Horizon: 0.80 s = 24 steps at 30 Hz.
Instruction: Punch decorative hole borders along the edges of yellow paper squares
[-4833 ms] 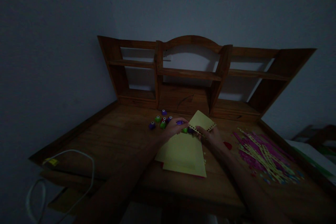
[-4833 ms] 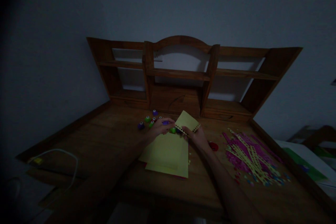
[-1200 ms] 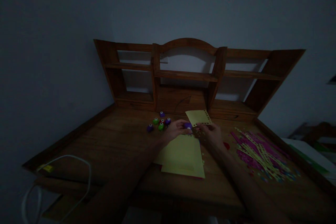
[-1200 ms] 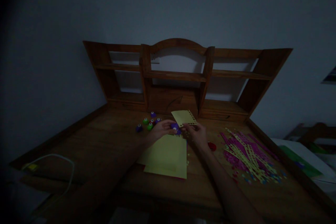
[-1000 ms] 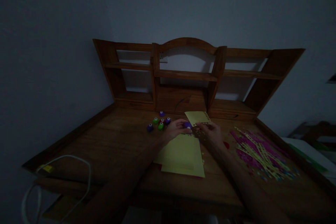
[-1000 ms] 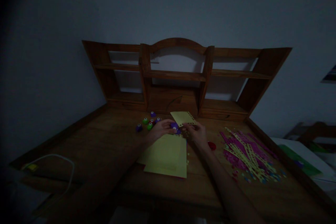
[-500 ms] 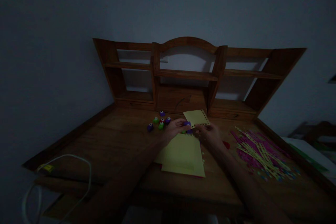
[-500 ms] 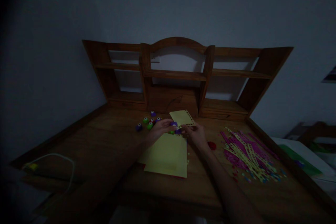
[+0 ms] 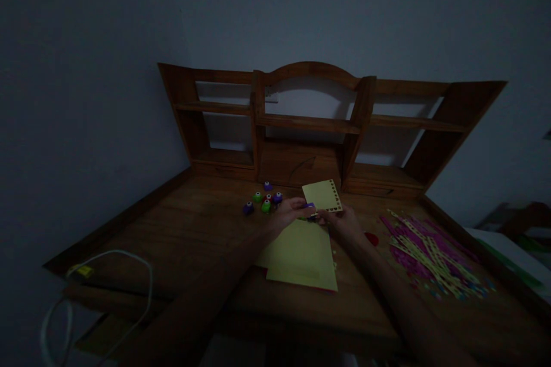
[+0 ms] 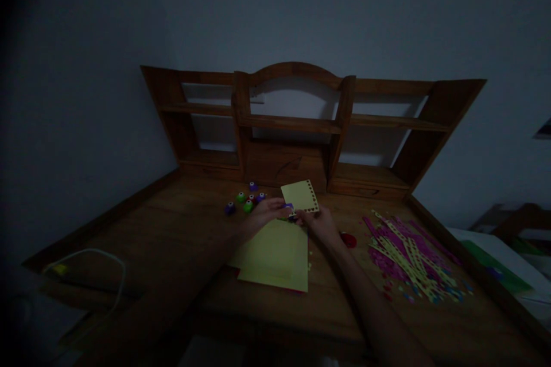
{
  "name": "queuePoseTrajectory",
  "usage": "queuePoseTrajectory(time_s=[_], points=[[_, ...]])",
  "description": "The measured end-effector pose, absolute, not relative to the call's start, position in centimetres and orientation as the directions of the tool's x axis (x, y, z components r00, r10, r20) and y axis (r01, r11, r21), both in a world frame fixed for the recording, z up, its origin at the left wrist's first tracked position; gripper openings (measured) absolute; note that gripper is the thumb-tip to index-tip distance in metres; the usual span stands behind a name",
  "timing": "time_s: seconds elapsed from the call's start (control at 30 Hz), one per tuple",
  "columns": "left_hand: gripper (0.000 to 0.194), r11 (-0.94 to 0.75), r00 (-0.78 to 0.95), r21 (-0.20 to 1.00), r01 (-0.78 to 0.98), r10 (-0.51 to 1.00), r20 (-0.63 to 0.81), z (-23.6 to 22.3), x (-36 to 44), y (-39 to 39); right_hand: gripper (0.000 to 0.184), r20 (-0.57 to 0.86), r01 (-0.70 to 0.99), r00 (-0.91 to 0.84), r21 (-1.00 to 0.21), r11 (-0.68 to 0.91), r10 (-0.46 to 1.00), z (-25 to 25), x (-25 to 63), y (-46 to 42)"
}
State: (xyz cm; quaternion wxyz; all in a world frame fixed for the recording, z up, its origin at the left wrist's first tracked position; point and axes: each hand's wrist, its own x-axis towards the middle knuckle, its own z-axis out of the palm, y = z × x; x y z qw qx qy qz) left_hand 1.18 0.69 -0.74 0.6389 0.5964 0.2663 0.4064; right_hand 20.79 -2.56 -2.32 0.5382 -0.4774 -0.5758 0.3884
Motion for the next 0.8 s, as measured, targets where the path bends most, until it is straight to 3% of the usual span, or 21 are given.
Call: queuePoseTrajectory(time_s=[0.8], points=[[0.041,-0.082,0.551,0.985,-0.151,0.821,0.153,-0.63,0.98,0.51,0.028,0.29,0.204,-0.05,-0.934,0.294,0.956,-2.32,20.89,-2.83]])
